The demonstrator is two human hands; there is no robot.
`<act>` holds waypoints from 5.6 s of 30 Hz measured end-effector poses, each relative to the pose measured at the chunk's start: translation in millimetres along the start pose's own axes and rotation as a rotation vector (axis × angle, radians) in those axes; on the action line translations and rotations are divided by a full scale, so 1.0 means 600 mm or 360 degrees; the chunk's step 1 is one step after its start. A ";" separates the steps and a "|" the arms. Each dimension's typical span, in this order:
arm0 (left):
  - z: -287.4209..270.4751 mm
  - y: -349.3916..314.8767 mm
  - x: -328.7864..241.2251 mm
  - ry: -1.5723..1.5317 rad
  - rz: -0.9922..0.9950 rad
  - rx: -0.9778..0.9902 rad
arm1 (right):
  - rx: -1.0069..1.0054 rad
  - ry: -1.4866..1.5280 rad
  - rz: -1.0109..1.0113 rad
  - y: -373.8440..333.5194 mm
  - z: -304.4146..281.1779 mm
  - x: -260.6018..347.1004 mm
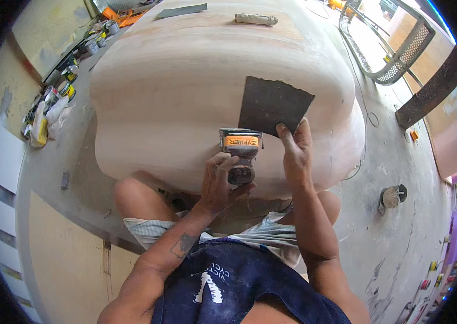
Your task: Sanding the surface of a large curved wooden or fiberglass component using an electric sander and a manual sanding block.
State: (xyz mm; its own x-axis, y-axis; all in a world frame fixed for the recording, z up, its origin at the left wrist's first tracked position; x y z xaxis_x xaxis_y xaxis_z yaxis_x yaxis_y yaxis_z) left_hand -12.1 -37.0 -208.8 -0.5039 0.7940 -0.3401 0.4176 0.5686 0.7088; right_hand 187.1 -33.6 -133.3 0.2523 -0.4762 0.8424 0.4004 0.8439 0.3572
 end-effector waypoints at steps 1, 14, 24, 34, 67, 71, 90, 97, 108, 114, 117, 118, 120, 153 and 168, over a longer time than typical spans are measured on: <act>-0.006 0.002 0.003 -0.0050 -0.0129 -0.0110 | 0.0003 0.0025 -0.0017 -0.003 0.010 -0.012; -0.005 0.035 0.049 -0.0313 -0.0676 -0.0302 | 0.0034 -0.0215 0.0018 0.002 0.029 -0.102; 0.001 0.102 0.091 -0.0777 -0.0962 -0.0110 | 0.0016 -0.0380 0.0072 0.013 0.011 -0.090; -0.010 0.100 0.107 -0.0636 -0.1068 0.0097 | 0.0095 -0.0883 0.0324 0.018 -0.046 -0.072; -0.005 0.083 0.130 -0.0757 -0.1065 -0.0078 | 0.0177 -0.0243 0.0586 0.024 -0.099 -0.117; -0.010 0.086 0.127 -0.0675 -0.1050 -0.0056 | 0.0189 -0.0061 0.0633 0.014 -0.075 -0.091; 0.035 0.094 0.136 -0.1168 -0.1049 0.0369 | 0.0211 -0.0262 0.0561 0.007 -0.045 -0.125; 0.040 0.096 0.123 -0.1726 -0.1186 0.0358 | 0.0047 -0.0200 0.0723 0.015 -0.056 -0.089; 0.040 0.096 0.117 -0.1740 -0.1261 0.0311 | 0.0103 -0.0484 0.0559 0.011 -0.062 -0.091; 0.043 0.095 0.118 -0.1771 -0.1284 0.0324 | 0.0126 -0.0488 0.0580 0.017 -0.056 -0.100; 0.044 0.095 0.110 -0.1747 -0.1295 0.0301 | 0.0202 -0.0427 0.0582 0.027 -0.040 -0.105; 0.043 0.097 0.107 -0.1768 -0.1293 0.0269 | 0.0252 -0.0353 0.0559 0.029 -0.031 -0.105; 0.042 0.096 0.104 -0.1787 -0.1288 0.0234 | 0.0257 -0.0380 0.0619 0.027 -0.031 -0.113; 0.049 0.088 0.092 -0.1847 -0.1155 0.0095 | 0.0296 -0.0249 0.0606 0.013 -0.025 -0.115; 0.047 0.077 0.122 -0.1600 -0.1327 0.0191 | 0.0050 -0.0460 0.0656 -0.015 -0.088 -0.084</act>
State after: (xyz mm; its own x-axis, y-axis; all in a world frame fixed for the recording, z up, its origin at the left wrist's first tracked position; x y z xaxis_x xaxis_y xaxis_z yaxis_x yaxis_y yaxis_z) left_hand -8.1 53.2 -218.5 0.1168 -0.0204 -0.9929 0.3469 0.9377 0.0215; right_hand 217.5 -30.0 -200.5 0.1280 -0.0176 0.9916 0.2908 0.9566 -0.0205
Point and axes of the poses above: each hand's wrist, its own y-axis towards the middle knuckle, its own z-axis out of the palm, x = y × z, the point moved 4 cm from there along y, towards the middle knuckle, and after that the axes turned 8 degrees about y, right-handed, at the moved point
